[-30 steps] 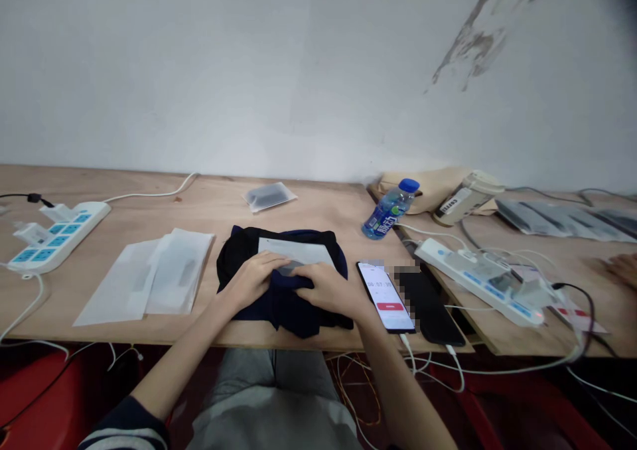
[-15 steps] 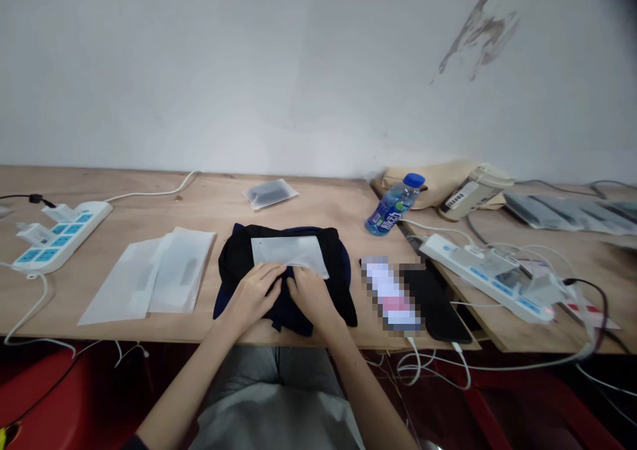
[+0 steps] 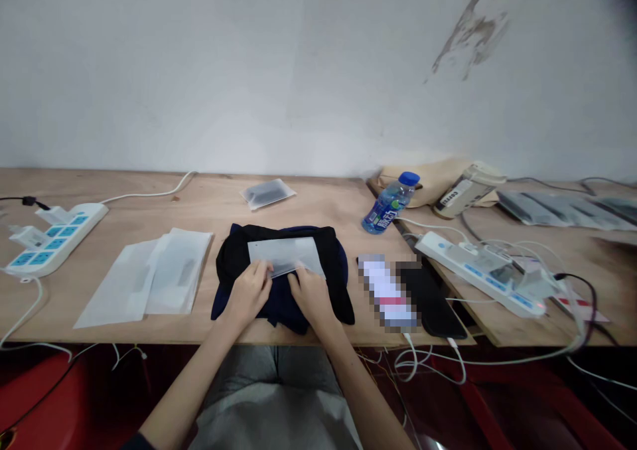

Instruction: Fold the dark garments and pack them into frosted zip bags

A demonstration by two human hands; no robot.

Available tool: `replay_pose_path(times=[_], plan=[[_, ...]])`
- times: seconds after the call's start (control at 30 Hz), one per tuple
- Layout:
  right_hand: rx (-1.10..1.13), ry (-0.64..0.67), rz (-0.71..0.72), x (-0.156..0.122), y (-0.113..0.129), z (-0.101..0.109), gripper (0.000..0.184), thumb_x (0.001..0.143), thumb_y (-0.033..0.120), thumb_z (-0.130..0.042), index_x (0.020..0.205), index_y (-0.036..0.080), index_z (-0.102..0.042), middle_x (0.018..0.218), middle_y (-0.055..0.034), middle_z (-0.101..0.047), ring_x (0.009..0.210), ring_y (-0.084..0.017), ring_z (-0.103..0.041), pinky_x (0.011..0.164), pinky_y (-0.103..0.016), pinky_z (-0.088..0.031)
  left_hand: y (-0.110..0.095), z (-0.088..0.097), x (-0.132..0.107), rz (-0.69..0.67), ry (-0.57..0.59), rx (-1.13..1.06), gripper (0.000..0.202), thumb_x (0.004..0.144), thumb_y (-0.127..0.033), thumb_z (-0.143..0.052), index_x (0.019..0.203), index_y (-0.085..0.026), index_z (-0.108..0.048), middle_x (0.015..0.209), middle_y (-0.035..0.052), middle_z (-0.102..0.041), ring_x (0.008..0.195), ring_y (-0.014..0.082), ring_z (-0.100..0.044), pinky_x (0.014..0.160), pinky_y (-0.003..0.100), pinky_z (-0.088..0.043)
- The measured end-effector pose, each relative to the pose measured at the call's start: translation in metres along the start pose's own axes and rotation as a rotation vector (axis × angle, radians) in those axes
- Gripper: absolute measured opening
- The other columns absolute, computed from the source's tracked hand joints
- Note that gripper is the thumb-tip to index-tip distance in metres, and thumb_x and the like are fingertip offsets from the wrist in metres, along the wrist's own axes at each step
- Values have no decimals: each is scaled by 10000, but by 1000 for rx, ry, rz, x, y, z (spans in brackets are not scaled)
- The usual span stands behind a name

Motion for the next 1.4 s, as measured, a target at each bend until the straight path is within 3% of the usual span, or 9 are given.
replay_pose_path(times=[0.3, 0.4, 0.5, 0.6, 0.77, 0.87, 0.97, 1.13, 1.4], plan=[[111, -101, -339, 1, -7, -3, 286, 933, 248, -433, 872, 145, -693, 874, -151, -728, 812, -240, -687, 699, -289, -422, -5, -5, -21, -11, -19, -3, 169, 939, -158, -425, 893, -198, -583, 844, 34, -557, 833, 176, -588, 804, 317, -505], [166, -95, -389, 3, -10, 0, 292, 933, 249, -423, 889, 140, -691, 890, -157, -726, 840, -246, -686, 713, -294, -434, -8, -5, -22, 19, -70, -11, 199, 945, -180, -442, 1040, -200, -616, 894, 49, -549, 862, 178, -583, 829, 328, -508], [254, -54, -301, 7, -12, 3, 279, 948, 258, -413, 940, 142, -667, 948, -141, -722, 910, -236, -674, 773, -292, -455, -6, 0, -20, 54, -132, 28, 274, 914, -253, -538, 1178, -221, -607, 1091, 99, -531, 996, 221, -564, 898, 385, -497], [300, 14, -112, 9, -9, 6, 289, 972, 248, -373, 1007, 131, -635, 995, -129, -707, 946, -215, -651, 828, -298, -476, 0, -3, -19, 109, -120, -3, 269, 891, -234, -565, 1155, -218, -613, 1198, 111, -509, 1108, 248, -545, 941, 401, -487], [-7, -16, 308, -2, 10, 14, 316, 944, 132, -380, 1132, 68, -627, 1135, -198, -649, 1072, -279, -591, 964, -431, -461, 11, -15, -19, 250, -136, -129, 151, 887, -169, -537, 1004, -206, -625, 974, 47, -559, 945, 188, -615, 862, 331, -512], [-110, -112, 433, -16, 17, 25, 398, 920, 110, -422, 1288, 39, -556, 1279, -213, -589, 1219, -304, -520, 1054, -471, -419, 12, -18, -17, 281, -178, -142, 87, 877, -168, -545, 905, -208, -617, 905, 23, -554, 852, 168, -621, 788, 300, -515], [-65, -84, 529, -36, 19, 30, 441, 897, 72, -419, 1316, 94, -557, 1368, -153, -556, 1312, -266, -461, 1115, -444, -384, 12, -17, -12, 287, -196, -167, 58, 873, -195, -563, 862, -209, -618, 880, 15, -565, 812, 156, -623, 745, 280, -510], [46, 55, 573, -57, 13, 18, 557, 870, 289, -589, 1403, 163, -484, 1480, -143, -445, 1378, -304, -382, 1096, -503, -391, 17, -10, -8, 260, -136, -248, 118, 890, -254, -559, 909, -209, -667, 903, 29, -610, 830, 156, -636, 769, 283, -523], [-10, 1, 526, -35, 6, 2, 389, 881, 162, -568, 1268, 188, -586, 1261, -132, -612, 1100, -260, -571, 891, -419, -492, 30, 1, -21, 130, 62, -417, 416, 847, -54, -454, 1176, -235, -634, 1199, 62, -633, 1117, 175, -617, 920, 317, -544]])
Point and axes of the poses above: each hand's wrist, its own x-axis towards the middle knuckle, its own z-axis out of the back of the hand, y = z × x, the point moved 5 cm from there along x, towards the middle knuckle
